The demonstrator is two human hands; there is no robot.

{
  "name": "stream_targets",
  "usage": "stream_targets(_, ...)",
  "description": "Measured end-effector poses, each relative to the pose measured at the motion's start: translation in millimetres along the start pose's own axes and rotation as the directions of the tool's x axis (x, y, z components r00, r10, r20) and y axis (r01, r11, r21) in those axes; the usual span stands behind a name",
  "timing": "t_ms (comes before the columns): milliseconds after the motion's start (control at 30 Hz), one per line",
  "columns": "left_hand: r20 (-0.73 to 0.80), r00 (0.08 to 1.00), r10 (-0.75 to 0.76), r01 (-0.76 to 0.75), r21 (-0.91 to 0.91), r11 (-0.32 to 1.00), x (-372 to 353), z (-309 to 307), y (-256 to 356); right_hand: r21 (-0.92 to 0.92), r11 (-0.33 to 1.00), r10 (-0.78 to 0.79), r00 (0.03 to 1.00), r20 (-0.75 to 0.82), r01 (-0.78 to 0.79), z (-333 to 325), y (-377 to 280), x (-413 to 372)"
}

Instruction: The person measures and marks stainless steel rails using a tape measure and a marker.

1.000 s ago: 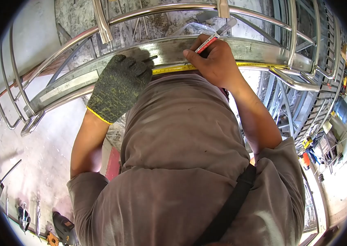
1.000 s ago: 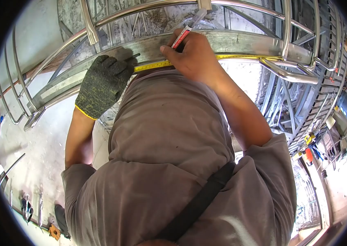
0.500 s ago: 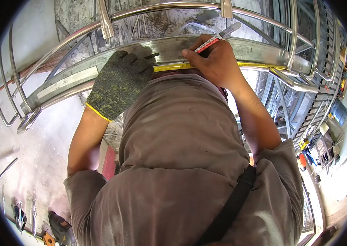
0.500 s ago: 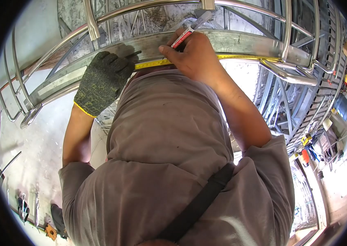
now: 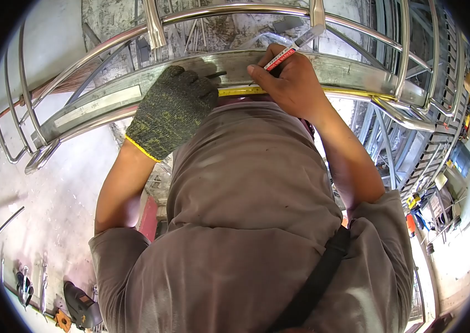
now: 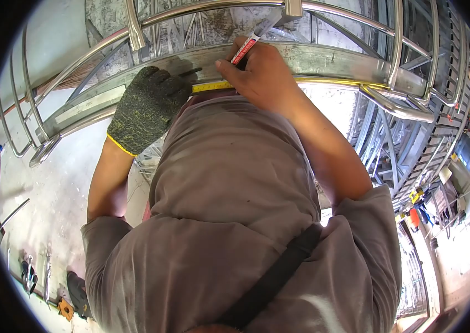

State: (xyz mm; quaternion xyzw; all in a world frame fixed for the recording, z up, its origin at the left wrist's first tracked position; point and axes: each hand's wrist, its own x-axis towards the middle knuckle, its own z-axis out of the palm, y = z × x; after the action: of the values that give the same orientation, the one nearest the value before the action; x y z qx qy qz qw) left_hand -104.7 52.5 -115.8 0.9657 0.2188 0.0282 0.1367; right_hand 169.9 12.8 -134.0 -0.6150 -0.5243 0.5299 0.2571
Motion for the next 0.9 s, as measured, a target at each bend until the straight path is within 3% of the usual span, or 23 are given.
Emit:
stream_targets(500, -0.012, 1.0, 0.005, -0.005, -0.004, 1.0, 0, -2, 2, -0.067, 0.993, -0.098, 0.995, 0.002, 0.098, 5, 17, 7)
stream_targets(700, 0.018, 1.0, 0.008, -0.009, 0.019, 1.0, 0, -3, 2, -0.166, 0.986, -0.02, 1.0, -0.001, 0.019, 7, 10, 8)
stream_targets(900, 0.002, 1.0, -0.001, 0.001, -0.034, 0.999, -2, -2, 1, -0.094, 0.996, 0.001, 1.0, 0.016, 0.0, 4, 8, 6)
